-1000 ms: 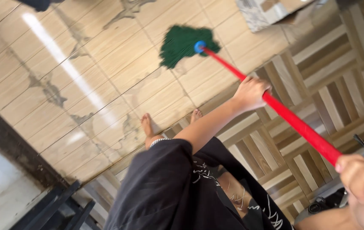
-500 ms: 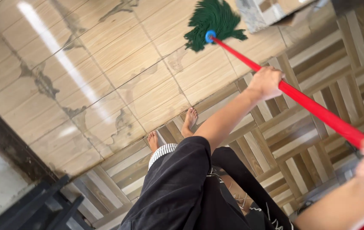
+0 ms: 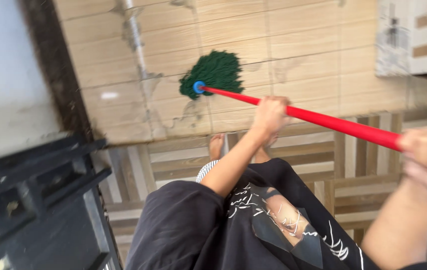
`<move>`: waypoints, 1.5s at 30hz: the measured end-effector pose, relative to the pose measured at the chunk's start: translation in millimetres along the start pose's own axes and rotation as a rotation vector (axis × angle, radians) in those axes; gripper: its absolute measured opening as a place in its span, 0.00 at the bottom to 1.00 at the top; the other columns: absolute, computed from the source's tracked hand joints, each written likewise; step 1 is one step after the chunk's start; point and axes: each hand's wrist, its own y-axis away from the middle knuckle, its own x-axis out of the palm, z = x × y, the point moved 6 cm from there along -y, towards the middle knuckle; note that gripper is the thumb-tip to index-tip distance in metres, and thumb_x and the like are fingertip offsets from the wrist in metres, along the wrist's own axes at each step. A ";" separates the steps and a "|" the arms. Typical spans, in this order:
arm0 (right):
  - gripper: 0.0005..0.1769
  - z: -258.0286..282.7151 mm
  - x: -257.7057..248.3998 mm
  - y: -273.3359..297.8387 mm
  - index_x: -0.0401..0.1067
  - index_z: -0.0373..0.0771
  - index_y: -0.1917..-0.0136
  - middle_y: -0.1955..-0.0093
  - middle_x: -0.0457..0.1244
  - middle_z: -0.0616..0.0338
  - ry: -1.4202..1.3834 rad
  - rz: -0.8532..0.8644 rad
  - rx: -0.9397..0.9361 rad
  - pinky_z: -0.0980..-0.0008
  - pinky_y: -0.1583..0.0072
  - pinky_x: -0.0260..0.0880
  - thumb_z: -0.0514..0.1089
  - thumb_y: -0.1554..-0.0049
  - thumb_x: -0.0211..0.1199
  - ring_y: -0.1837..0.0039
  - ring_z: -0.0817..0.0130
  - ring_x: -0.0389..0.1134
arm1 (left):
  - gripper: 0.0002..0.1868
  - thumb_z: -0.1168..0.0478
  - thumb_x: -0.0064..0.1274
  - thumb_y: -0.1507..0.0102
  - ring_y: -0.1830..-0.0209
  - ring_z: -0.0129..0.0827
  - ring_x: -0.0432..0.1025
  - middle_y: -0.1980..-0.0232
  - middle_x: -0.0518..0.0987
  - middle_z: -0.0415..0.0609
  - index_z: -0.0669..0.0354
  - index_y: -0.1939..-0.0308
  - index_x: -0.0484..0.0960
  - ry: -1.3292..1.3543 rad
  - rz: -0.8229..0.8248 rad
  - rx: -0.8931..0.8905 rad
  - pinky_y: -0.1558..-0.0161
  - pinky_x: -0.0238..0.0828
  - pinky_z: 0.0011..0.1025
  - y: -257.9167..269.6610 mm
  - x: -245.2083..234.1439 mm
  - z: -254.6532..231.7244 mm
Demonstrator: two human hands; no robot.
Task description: Mopping the tiled floor of a residence, moving through hallways and entryways.
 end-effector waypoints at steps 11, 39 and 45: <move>0.07 -95.0 371.9 -55.8 0.56 0.39 0.71 0.75 0.50 0.61 -0.205 0.396 0.219 0.64 0.61 0.55 0.36 0.52 0.49 0.72 0.70 0.48 | 0.04 0.65 0.58 0.41 0.59 0.49 0.74 0.63 0.80 0.52 0.58 0.65 0.78 -0.175 -0.535 -0.164 0.53 0.69 0.46 193.3 -203.8 236.7; 0.07 173.6 -13.9 143.3 0.59 0.39 0.68 0.76 0.56 0.62 0.253 -0.061 0.082 0.53 0.56 0.62 0.42 0.50 0.52 0.71 0.69 0.51 | 0.02 0.61 0.58 0.45 0.59 0.43 0.76 0.65 0.82 0.43 0.49 0.71 0.80 0.111 0.086 0.206 0.53 0.65 0.43 44.1 142.3 -178.2; 0.08 206.6 -108.1 261.7 0.58 0.44 0.66 0.76 0.54 0.67 0.385 -0.367 0.052 0.58 0.57 0.57 0.45 0.46 0.52 0.71 0.72 0.48 | 0.10 0.58 0.61 0.51 0.56 0.41 0.75 0.63 0.82 0.44 0.52 0.67 0.81 0.308 0.277 0.435 0.46 0.67 0.44 14.6 274.8 -311.8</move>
